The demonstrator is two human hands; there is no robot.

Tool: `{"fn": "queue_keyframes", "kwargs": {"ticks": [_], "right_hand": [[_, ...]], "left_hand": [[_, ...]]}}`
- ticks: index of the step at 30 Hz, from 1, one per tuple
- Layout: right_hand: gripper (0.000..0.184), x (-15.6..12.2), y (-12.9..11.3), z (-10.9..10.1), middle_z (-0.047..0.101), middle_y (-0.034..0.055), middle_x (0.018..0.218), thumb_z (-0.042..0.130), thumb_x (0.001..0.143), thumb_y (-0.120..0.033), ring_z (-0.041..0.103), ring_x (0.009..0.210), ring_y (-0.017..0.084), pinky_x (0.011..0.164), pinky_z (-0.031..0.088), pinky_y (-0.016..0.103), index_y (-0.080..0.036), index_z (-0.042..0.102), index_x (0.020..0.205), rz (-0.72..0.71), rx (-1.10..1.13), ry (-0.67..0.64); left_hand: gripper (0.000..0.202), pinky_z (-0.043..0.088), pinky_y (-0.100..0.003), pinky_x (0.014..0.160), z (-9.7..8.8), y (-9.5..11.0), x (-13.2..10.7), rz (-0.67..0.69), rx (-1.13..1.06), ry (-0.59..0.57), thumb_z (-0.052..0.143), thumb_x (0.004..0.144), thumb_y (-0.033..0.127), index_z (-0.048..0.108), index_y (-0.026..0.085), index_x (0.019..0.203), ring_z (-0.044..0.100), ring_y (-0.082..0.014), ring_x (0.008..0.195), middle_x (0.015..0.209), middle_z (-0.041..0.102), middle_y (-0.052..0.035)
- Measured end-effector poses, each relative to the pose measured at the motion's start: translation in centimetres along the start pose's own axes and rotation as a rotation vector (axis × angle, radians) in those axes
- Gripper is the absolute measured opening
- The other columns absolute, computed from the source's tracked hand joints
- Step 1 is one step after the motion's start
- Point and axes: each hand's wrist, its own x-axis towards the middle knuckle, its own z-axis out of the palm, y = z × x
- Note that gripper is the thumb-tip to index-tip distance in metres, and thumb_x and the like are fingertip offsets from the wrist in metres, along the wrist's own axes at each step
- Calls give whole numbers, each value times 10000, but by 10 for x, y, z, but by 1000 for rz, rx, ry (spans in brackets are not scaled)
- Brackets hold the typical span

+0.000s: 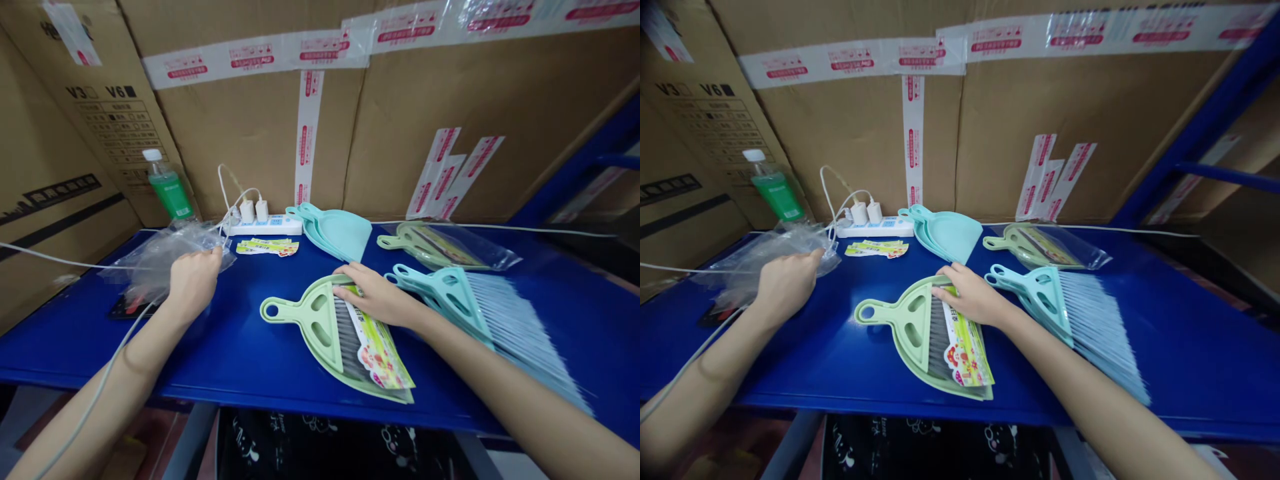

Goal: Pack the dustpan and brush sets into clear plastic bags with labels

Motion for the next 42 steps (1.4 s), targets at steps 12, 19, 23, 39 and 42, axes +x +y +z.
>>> {"fn": "queue_keyframes", "kwargs": {"ticks": [12,19,23,39,42], "right_hand": [[288,4,-2,5,519,42,735,255,936,-299,561,782,207,777,457,362,-236,431,717,36,46,110],[223,4,1,-2,531,14,672,301,878,-226,545,683,186,687,438,321,-246,369,666,52,61,92],[220,3,1,-8,557,0,646,315,865,-227,546,634,178,636,425,299,-243,411,668,71,65,81],[200,3,-4,-21,534,27,646,290,840,-257,504,629,196,617,374,303,-255,383,663,179,33,228],[203,3,-10,-23,539,33,654,290,840,-243,506,634,199,621,371,302,-254,366,653,234,0,228]], "left_hand": [[379,502,-330,706,-1,16,-10,268,-252,29,391,788,76,678,165,1021,677,-277,873,912,708,-107],[402,493,-282,677,2,19,-15,463,-480,-61,408,733,61,683,217,982,650,-202,809,934,674,-55],[283,441,-253,621,-1,17,-18,610,-637,-120,400,686,25,620,182,770,590,-160,688,805,610,-34],[251,384,-246,536,-8,17,-22,585,-805,-10,493,897,370,591,165,789,490,-121,549,669,528,7],[276,466,-296,625,-1,26,-24,623,-675,-12,502,887,343,637,171,1055,601,-181,699,892,583,-63]]}}
